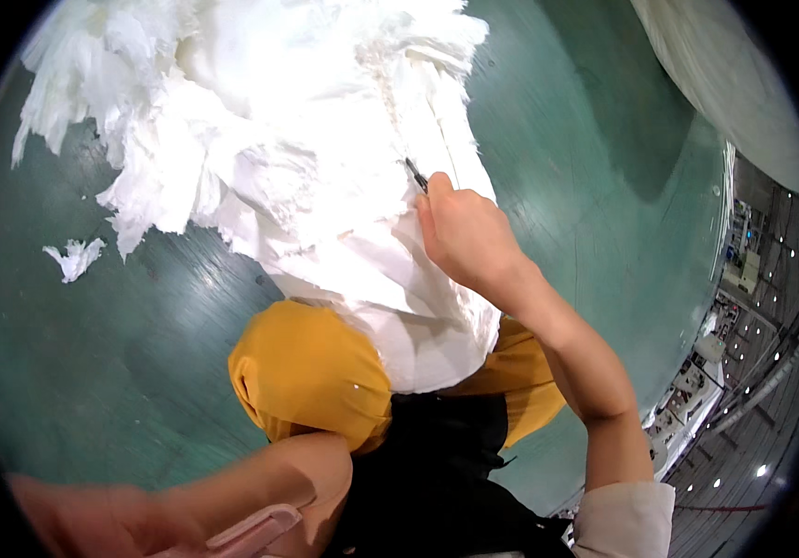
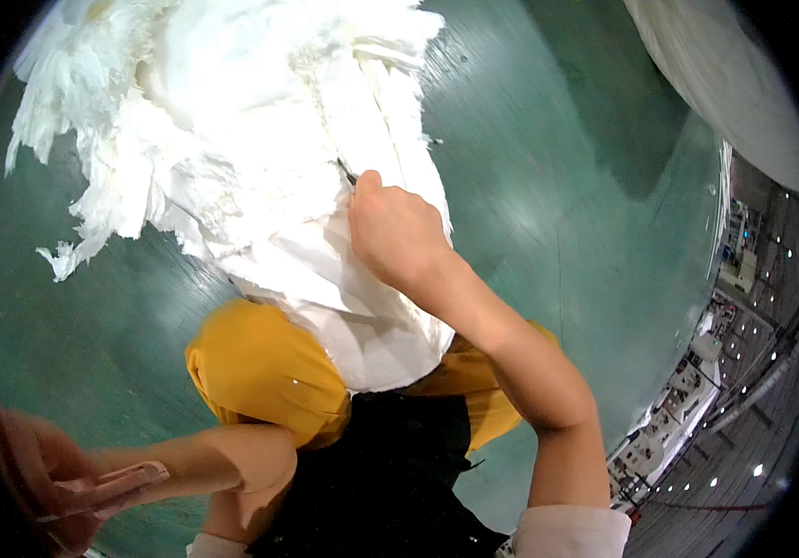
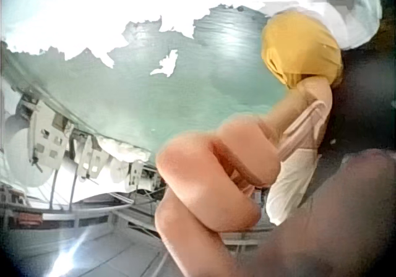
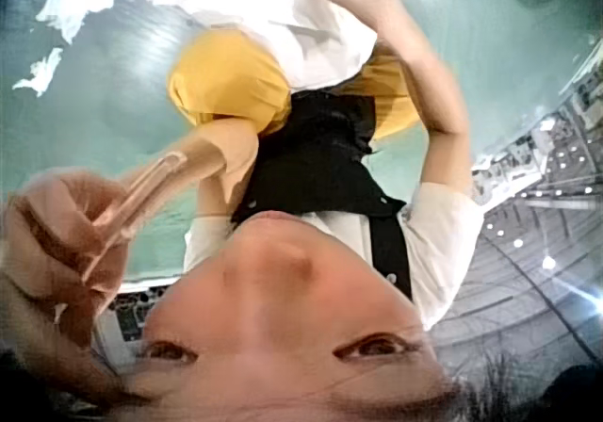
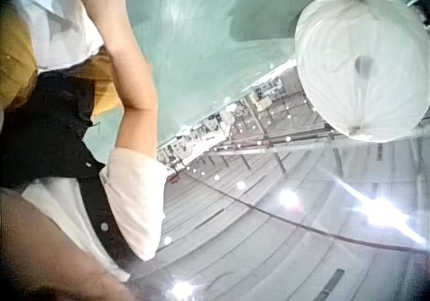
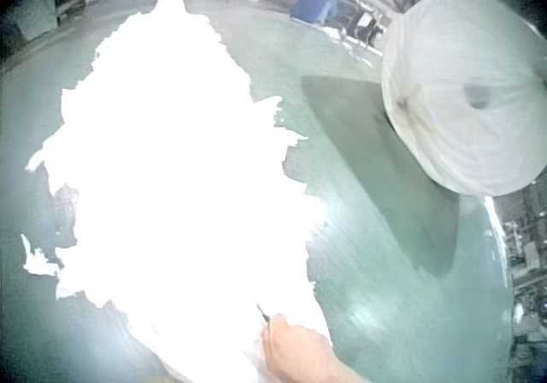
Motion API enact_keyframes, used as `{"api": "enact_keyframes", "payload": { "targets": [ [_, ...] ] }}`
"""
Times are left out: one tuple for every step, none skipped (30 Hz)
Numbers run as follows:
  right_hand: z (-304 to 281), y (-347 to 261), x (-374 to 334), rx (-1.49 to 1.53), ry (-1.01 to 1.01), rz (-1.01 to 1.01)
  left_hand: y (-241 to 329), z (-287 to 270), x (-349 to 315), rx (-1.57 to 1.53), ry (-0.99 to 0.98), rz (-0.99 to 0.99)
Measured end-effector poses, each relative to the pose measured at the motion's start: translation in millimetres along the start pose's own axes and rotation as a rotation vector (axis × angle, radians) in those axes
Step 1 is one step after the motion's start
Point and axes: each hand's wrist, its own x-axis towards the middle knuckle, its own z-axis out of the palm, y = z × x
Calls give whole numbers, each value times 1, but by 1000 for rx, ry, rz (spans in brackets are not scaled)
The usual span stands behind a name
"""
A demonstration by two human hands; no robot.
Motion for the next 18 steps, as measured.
{"api": "enact_keyframes", "payload": {
  "targets": [
    [3, 9, -9, -8, 8, 23, -7, -4, 4, -16, -7, -6],
    [9, 17, -15, -15, 8, 12, -6, -5, 5, -16, -14, -3],
    [11, 24, -21, -22, 6, -2, -3, -6, 5, -18, -14, 10],
    [5, 30, -25, -19, 10, -4, -2, -3, 6, -9, -25, 8],
    [-1, 34, -29, -32, -40, -1, 1, -5, 7, -13, -18, 14],
    [-5, 33, -30, -46, -91, 2, 4, -5, 5, -10, -16, 17],
    [-17, 29, -25, 18, -53, 13, 10, -2, 5, -6, -20, 25],
    [-25, 21, -13, 15, -55, 8, 13, -2, 4, -6, -18, 30],
    [-32, 10, 3, 49, 72, -66, 16, -3, 4, 1, -17, 35],
    [-36, 0, 21, 84, 201, -137, 15, -4, 4, 5, -15, 40],
    [-37, -11, 42, 44, 215, -147, 12, -7, 7, 18, -16, 44],
    [-37, -18, 63, 3, 230, -156, 6, -9, 8, 24, -12, 38],
    [-29, -19, 85, -2, 226, -160, -5, -15, 11, 25, 1, 28],
    [-26, -20, 99, -46, 243, -199, -9, -14, 13, 38, 7, 22],
    [-24, -20, 104, -93, 262, -236, -14, -14, 17, 44, 12, 15],
    [-24, -20, 103, -94, 255, -229, -19, -13, 22, 50, 11, 2],
    [-25, -19, 100, -89, 226, -190, -24, -12, 28, 57, 11, -9],
    [-27, -18, 97, -85, 198, -149, -30, -11, 34, 68, 8, -23]
  ]
}}
